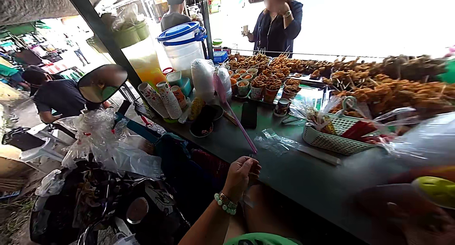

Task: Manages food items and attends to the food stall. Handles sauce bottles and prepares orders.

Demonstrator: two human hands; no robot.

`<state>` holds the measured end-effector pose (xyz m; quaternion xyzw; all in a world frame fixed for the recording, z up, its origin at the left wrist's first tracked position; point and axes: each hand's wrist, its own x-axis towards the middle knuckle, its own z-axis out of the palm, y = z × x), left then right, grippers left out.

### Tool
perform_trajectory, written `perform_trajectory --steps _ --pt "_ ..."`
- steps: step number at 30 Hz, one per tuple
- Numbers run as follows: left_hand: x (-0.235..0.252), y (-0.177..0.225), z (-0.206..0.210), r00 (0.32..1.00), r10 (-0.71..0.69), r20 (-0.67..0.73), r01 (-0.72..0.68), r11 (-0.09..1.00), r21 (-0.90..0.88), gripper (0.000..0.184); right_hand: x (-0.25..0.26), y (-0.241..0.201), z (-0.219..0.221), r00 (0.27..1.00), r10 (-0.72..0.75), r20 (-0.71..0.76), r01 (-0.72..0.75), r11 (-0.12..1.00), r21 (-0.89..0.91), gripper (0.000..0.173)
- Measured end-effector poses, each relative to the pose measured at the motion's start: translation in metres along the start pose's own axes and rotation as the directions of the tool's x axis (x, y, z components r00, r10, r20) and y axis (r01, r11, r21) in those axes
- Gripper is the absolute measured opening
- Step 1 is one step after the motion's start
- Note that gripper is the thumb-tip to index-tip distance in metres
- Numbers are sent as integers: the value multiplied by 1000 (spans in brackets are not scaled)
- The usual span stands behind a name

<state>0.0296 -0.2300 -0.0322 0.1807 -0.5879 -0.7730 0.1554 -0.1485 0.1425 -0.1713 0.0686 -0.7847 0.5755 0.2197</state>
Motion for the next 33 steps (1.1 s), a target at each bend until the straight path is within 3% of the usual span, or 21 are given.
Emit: perform_trajectory --steps 3,5,7,9,11,13,14,15,16,17,20,25,33 --pt "-8 -3 -9 999 -10 43 3 987 163 27 1 3 37 986 165 22 -166 985 47 103" --pt "-11 -5 -15 998 21 65 -36 971 235 24 4 11 53 954 297 -49 -296 955 22 95" --pt "-13 -7 -17 996 29 82 -49 966 253 19 8 18 58 939 325 -110 -327 945 -1 95" --pt "-12 -6 -16 994 27 107 -53 967 248 15 4 20 53 963 242 -115 -250 967 -58 98" --pt "-8 -3 -14 991 38 130 -72 961 266 13 -7 -5 43 990 132 -47 -139 974 -177 98" --pt "0 -3 -9 984 82 158 -127 945 302 11 -20 -79 34 953 297 61 -265 913 -310 87" --pt "4 -4 -5 978 109 180 -163 935 316 11 -29 -86 23 975 164 152 -109 942 -319 83" --pt "8 -6 -1 969 136 204 -198 923 329 11 -34 -76 13 971 -76 226 141 947 -288 82" --pt "12 -8 4 960 158 232 -234 908 347 11 -36 -68 6 929 -245 276 320 907 -272 84" --pt "16 -11 9 949 176 260 -266 892 365 11 -38 -70 1 897 -308 318 400 871 -285 83" --pt "25 -24 27 900 237 365 -383 829 407 12 -47 -88 -6 870 -295 395 442 823 -357 75" --pt "28 -43 48 757 375 535 -630 637 445 16 -59 -95 -12 835 -276 477 481 787 -386 67" --pt "21 -41 57 609 398 686 -793 332 511 16 -64 -107 -17 817 -193 543 468 773 -429 67"
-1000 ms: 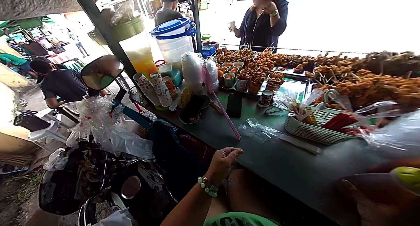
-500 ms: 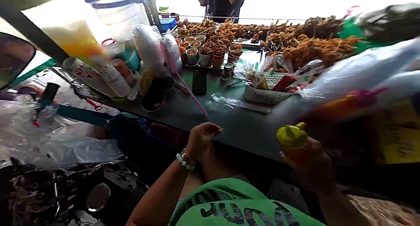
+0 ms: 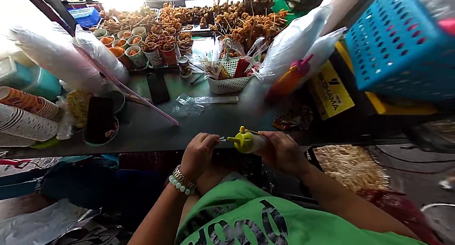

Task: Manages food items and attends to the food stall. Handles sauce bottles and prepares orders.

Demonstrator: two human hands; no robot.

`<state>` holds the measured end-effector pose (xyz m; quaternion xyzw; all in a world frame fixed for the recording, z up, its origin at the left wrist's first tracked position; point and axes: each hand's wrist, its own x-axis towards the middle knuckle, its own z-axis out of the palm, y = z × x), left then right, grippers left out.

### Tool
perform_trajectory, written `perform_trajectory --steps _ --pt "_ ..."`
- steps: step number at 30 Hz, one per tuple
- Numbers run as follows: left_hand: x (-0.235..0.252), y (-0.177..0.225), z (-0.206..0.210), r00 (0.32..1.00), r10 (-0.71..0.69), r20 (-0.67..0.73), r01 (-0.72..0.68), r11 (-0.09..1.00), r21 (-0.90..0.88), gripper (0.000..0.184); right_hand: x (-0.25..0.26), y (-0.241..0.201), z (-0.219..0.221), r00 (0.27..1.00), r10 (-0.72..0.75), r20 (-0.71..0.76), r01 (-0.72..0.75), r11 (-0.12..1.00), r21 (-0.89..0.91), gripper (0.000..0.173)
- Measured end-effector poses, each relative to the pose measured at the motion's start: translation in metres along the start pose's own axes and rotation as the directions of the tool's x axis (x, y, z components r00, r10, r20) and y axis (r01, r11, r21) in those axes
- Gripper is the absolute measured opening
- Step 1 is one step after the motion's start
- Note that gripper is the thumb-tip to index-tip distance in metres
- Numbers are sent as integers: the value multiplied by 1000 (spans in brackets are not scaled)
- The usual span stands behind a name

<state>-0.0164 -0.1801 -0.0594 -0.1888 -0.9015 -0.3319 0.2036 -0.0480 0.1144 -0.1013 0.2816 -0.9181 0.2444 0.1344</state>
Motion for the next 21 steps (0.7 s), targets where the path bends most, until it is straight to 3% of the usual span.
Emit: perform_trajectory --steps 6,10,13,15,17,19,21 --pt "7 3 4 979 108 171 -137 977 166 15 10 1 -10 995 -28 92 38 993 -109 72" --pt "9 11 9 973 38 227 -75 985 154 16 37 6 -32 978 -183 101 204 940 -272 69" --pt "14 25 9 974 -69 218 58 997 54 21 66 -2 -64 936 -345 67 346 871 -347 62" --pt "20 33 7 972 -136 191 151 986 -68 21 88 -14 -86 877 -479 36 447 787 -425 45" --pt "28 43 0 929 -279 245 333 918 -217 17 108 -28 -110 790 -610 67 551 657 -514 38" --pt "39 53 -9 825 -434 362 556 737 -384 7 125 -41 -132 674 -727 133 636 479 -605 35" --pt "43 59 -12 776 -488 399 630 572 -525 7 138 -54 -150 562 -806 184 675 318 -665 36"
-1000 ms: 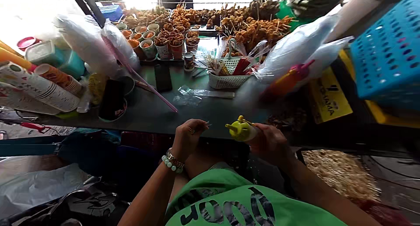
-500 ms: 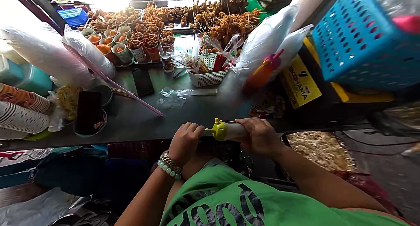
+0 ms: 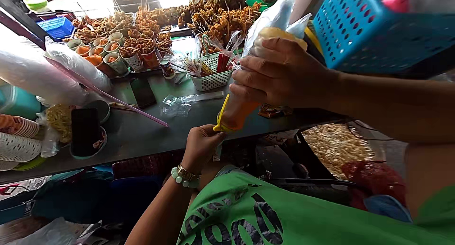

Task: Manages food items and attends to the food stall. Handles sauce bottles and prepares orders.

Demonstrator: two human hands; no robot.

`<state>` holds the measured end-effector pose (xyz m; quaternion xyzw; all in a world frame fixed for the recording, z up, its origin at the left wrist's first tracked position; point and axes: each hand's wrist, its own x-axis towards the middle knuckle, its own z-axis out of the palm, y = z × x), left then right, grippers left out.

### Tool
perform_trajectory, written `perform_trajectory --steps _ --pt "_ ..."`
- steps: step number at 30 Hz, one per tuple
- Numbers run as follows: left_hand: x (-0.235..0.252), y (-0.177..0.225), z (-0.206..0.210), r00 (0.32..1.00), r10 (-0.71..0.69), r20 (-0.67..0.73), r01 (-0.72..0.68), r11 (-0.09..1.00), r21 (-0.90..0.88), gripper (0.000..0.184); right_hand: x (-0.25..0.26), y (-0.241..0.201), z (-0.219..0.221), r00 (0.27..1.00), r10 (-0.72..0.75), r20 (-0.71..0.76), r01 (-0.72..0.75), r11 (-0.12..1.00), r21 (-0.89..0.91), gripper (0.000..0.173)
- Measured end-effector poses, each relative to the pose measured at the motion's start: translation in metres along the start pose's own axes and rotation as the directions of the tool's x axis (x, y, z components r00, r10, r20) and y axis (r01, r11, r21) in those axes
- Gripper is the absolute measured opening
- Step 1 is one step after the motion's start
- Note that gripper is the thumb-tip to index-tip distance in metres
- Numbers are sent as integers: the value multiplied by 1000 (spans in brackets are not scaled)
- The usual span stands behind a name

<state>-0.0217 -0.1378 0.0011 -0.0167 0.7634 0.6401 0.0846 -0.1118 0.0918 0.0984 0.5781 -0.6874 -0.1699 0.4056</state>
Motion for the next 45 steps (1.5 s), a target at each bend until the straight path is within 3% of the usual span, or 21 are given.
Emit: perform_trajectory --steps 4,8,26,29,32,34,37,39,41,45 --pt "-5 4 0 999 32 -25 -34 993 -115 7 23 18 -18 988 -151 -34 145 979 -143 33" --pt "-9 6 -3 997 73 -37 -77 990 -116 9 35 21 -31 981 -193 -1 189 964 -189 29" --pt "2 1 0 984 163 -69 -170 978 -124 24 32 29 -32 983 -183 -14 178 969 -171 29" --pt "7 -4 0 967 251 -46 -249 967 52 8 26 30 -24 994 -108 -24 106 993 -58 29" --pt "8 -10 -2 935 352 -31 -328 898 293 20 6 27 -2 997 60 39 -65 985 160 28" --pt "6 -9 -5 942 333 -37 -306 899 313 23 -18 17 25 971 216 107 -239 908 343 28" --pt "5 -6 -10 967 244 -67 -222 946 238 21 -58 -24 76 842 440 311 -538 666 516 57" --pt "5 -6 -14 973 212 -90 -194 966 170 15 -76 -55 111 708 495 503 -701 406 587 60" --pt "3 -7 -16 976 198 -89 -194 979 57 6 -76 -79 136 567 558 606 -780 127 613 68" --pt "-2 -14 -14 961 265 -78 -274 952 -138 6 -57 -108 177 246 667 704 -746 -334 577 93"
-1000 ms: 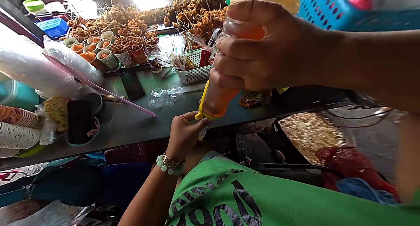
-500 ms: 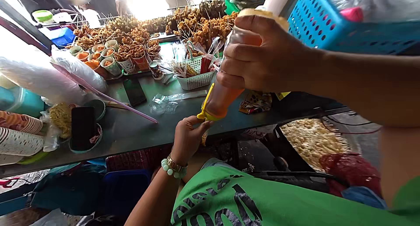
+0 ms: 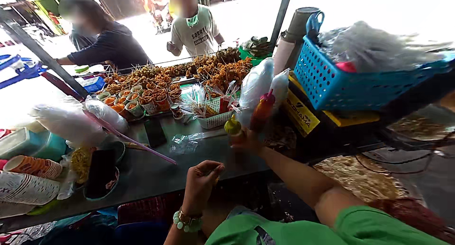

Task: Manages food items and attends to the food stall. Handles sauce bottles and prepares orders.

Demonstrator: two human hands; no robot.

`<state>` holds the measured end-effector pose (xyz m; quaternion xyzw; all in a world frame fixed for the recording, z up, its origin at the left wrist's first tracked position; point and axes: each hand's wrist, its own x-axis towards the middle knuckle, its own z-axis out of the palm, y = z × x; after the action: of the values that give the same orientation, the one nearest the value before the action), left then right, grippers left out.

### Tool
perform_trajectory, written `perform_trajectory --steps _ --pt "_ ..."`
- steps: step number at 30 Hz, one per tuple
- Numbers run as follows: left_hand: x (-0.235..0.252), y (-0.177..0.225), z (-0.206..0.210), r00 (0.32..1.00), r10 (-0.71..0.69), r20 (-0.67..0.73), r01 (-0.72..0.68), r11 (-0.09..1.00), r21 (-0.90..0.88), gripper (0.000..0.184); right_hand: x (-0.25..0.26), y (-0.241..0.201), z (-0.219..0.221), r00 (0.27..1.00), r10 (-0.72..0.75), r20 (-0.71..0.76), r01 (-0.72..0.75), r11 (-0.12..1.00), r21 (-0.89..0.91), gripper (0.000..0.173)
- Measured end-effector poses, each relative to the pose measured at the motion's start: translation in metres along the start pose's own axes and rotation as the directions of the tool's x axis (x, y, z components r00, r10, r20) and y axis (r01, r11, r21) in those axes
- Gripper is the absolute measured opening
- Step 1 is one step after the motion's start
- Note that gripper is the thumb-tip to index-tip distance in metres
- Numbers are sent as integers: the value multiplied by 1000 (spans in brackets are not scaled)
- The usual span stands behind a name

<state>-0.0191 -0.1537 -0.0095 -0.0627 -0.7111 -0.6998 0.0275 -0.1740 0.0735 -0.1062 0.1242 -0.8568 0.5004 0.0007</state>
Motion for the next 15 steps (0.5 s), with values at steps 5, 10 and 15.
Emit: perform_trajectory --steps 5,10,15 --pt "-6 -8 -15 995 80 -53 -87 983 -164 19 19 13 -2 998 26 65 -25 1000 -11 88" --pt "-14 -2 -35 986 51 -161 -97 951 -293 29 -19 89 -50 990 50 -130 -111 848 -518 66" --pt "-12 -11 -41 979 77 -191 -135 940 -314 27 -92 70 1 952 305 1 -242 755 -610 77"
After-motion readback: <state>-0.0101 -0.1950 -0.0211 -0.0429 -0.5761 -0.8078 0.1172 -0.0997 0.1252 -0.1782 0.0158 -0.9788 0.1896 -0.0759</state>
